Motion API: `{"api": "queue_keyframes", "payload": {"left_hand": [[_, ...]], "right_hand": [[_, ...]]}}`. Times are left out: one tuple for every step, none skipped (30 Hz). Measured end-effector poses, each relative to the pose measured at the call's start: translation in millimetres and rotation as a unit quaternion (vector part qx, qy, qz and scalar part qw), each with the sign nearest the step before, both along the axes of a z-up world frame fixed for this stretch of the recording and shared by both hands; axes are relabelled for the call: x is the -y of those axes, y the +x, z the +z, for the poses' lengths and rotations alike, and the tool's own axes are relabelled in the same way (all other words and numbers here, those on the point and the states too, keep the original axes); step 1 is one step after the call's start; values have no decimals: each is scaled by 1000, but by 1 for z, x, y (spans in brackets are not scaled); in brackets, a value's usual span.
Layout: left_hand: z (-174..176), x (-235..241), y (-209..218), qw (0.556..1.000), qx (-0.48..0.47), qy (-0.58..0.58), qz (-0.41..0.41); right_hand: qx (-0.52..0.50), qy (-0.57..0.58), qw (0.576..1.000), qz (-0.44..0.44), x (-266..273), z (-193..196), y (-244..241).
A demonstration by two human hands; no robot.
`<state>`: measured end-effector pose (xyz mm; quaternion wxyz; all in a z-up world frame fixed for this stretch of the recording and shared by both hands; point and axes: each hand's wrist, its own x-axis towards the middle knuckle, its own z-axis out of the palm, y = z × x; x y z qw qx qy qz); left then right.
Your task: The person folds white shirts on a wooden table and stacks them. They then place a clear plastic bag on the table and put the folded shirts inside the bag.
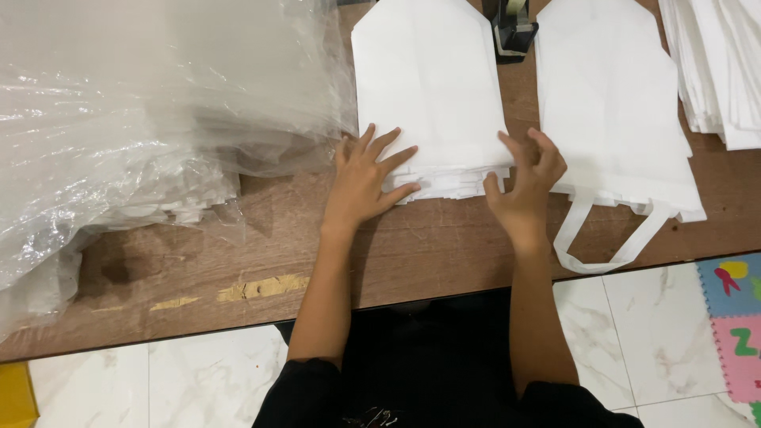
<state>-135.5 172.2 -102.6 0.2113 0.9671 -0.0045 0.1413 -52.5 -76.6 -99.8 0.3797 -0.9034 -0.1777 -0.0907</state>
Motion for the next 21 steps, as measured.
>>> {"api": "queue_keyframes", "payload": {"left_hand": [[5,2,-1,1000,10,10,-4],[9,4,-3,1000,17,20,-9],[9,5,-4,1000,15,20,-9],[10,6,-3,999,-46,20,-7],[10,7,-2,994,-107,20,-4],[6,8,-1,994,-109,18,-5],[2,10,0,980,-197,-4,13],[-4,12,-1,958,-284,-28,34],[-6,11,-1,957,-287,-31,35],[-8,9,-1,955,-293,-44,19],[-9,6,-2,953,-299,-56,4],[-6,8,-2,952,-301,-57,6],[-4,10,-2,949,-312,-34,14],[-1,12,0,947,-321,-11,21],[0,13,-1,946,-323,-11,22],[2,13,-1,947,-319,-6,21],[3,14,-1,949,-315,-1,20],[3,14,-1,949,-316,0,20],[2,13,-1,952,-306,-1,19],[2,13,0,955,-296,-1,18],[1,12,0,955,-297,0,18]], "right_hand": [[66,-46,995,60,4,-6,5],[130,-92,980,120,9,-14,9],[127,-92,980,120,8,-17,8],[69,-134,982,115,7,-19,9],[10,-175,978,110,6,-21,9],[8,-177,978,110,4,-18,9],[-17,-166,979,114,2,-15,10],[-43,-156,979,121,1,-13,9],[-46,-159,979,123,3,-12,10],[-45,-169,974,141,4,-11,10],[-43,-179,970,158,4,-10,11],[-46,-179,970,160,5,-10,11],[-56,-179,968,169,5,-10,11],[-65,-179,965,177,6,-10,12],[-66,-180,965,179,6,-8,14],[-81,-201,959,185,8,-6,16],[-95,-221,952,191,9,-4,18],[-96,-221,952,190,9,-6,19],[-90,-223,952,188,9,-9,20],[-85,-224,953,185,8,-11,22],[-85,-223,953,184,7,-14,23]]}}
